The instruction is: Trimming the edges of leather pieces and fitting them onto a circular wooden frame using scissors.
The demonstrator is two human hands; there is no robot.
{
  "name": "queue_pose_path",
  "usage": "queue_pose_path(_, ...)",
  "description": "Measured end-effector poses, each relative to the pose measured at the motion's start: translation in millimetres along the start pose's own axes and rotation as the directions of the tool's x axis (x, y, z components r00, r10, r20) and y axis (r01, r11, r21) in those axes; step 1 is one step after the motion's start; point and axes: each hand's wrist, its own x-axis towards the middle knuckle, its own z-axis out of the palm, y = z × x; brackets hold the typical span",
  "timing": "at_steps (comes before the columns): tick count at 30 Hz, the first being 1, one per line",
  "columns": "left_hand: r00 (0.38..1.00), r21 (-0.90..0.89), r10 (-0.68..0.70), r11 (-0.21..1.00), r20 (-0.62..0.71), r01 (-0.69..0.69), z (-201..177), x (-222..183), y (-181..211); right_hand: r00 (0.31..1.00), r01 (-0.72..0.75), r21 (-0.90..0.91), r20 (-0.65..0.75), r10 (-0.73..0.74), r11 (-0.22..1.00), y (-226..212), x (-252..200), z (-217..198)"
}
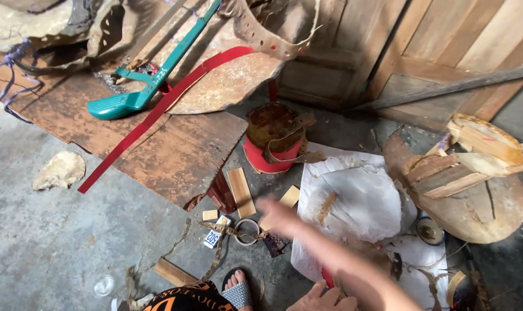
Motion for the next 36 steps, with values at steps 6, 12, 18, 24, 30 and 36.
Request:
queue_pose_path(6, 0.452, -0.225, -0.052, 0.814, 0.890, 0.536, -33.1, 33.4, -30.3, 0.908, -0.053, -0.180, -0.417, -0.028, 0.982, 73.6, 90.0, -77.4)
queue_pose_path(12, 0.746, -0.168, -0.117, 0.940, 0.656, 0.296, -6.1, 20.4, -31.4, 0.766, -0.087, -0.485, -0.591, -0.253, 0.870, 133.7, 175.1, -70.7)
queue_pose_path(18, 0.389, -0.242, 0.108, 0.918, 0.915, 0.315, -62.7, 93.0, -58.4, 0.810, -0.067, -0.422, -0.553, -0.198, 0.904, 111.1, 141.1, -89.1)
queue_pose_path(24, 0.322, -0.216, 0.099, 0.910, 0.942, 0.353, -79.1, 117.1, -65.2, 0.721, 0.117, -0.047, -0.683, -0.117, 0.992, 108.9, 79.1, -152.3)
queue_pose_path(30, 0.358, -0.180, 0.020, 0.890, 0.934, 0.420, -79.2, 131.9, -77.5, 0.182, 0.400, -0.013, -0.979, -0.093, 0.916, 212.9, 57.3, -232.8)
queue_pose_path(36, 0.173, -0.076, -0.038, 0.789, 0.984, 0.609, -100.9, 164.0, -83.8, 0.436, 0.276, 0.000, -0.891, -0.125, 0.961, 223.6, -113.1, -259.3)
